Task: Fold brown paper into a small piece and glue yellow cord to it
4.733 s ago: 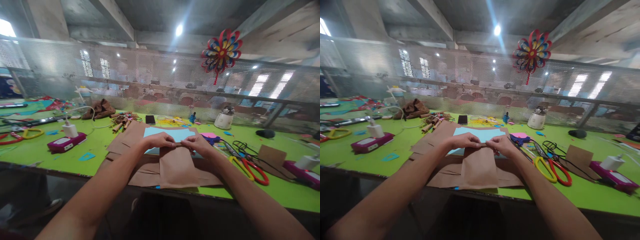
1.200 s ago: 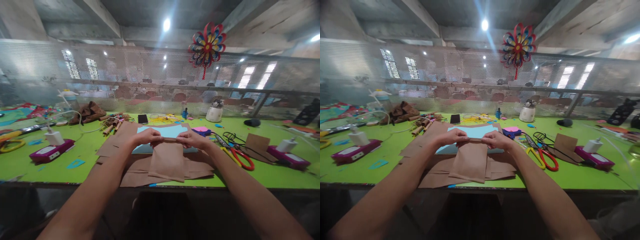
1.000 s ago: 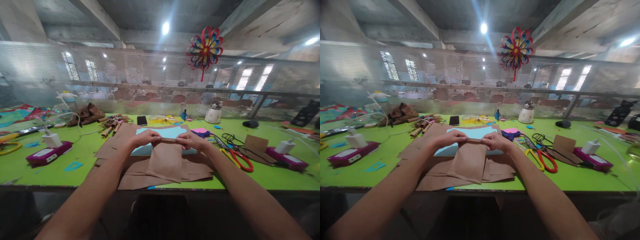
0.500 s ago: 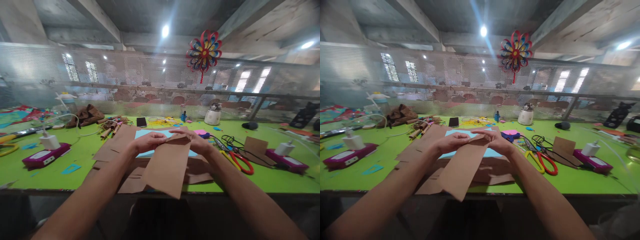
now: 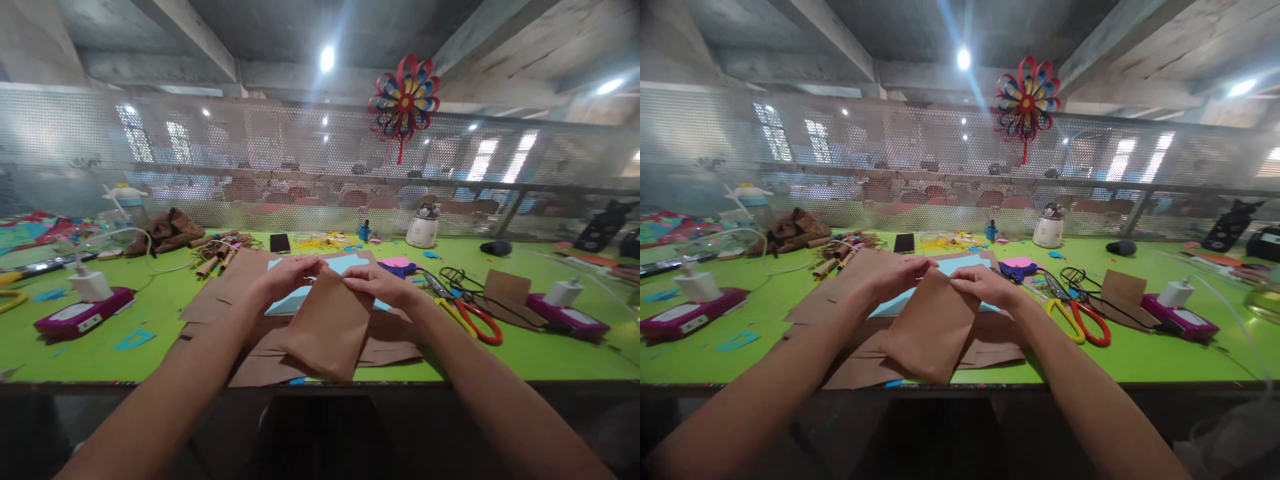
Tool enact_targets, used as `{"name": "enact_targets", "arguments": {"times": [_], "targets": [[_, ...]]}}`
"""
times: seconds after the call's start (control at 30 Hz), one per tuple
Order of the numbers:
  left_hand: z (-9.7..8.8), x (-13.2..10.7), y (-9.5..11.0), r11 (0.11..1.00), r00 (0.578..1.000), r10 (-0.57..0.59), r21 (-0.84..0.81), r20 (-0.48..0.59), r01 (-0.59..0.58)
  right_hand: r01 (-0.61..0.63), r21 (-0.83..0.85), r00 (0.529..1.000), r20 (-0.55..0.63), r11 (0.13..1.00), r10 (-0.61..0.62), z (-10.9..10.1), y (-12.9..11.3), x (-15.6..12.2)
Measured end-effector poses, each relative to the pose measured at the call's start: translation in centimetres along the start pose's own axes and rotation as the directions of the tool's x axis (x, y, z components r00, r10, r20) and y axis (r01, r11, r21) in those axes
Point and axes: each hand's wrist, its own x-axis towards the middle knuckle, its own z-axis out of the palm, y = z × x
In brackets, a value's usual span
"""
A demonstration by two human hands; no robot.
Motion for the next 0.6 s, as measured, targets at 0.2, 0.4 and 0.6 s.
{"name": "enact_targets", "arguments": {"times": [0.2,0.4,0.6], "targets": [[0.8,0.5,0.0,0.956,0.999,0.053,0.289,-0.002,-0.051,-0.06,-0.138,0.998,0.005,0.989,0.062,0.2,1.0,0.5],[0.8,0.7,-0.9,0.919,0.999,0.045,0.394,-0.029,-0.029,-0.153,-0.044,0.979,-0.143,0.987,0.146,0.9,2.0,1.0],[0.4,0.4,-0.2,0.995,0.992,-0.029,0.093,-0.123,0.04,-0.108,0.119,0.965,-0.228,0.987,0.133,0.2,1.8,0.7]]}}
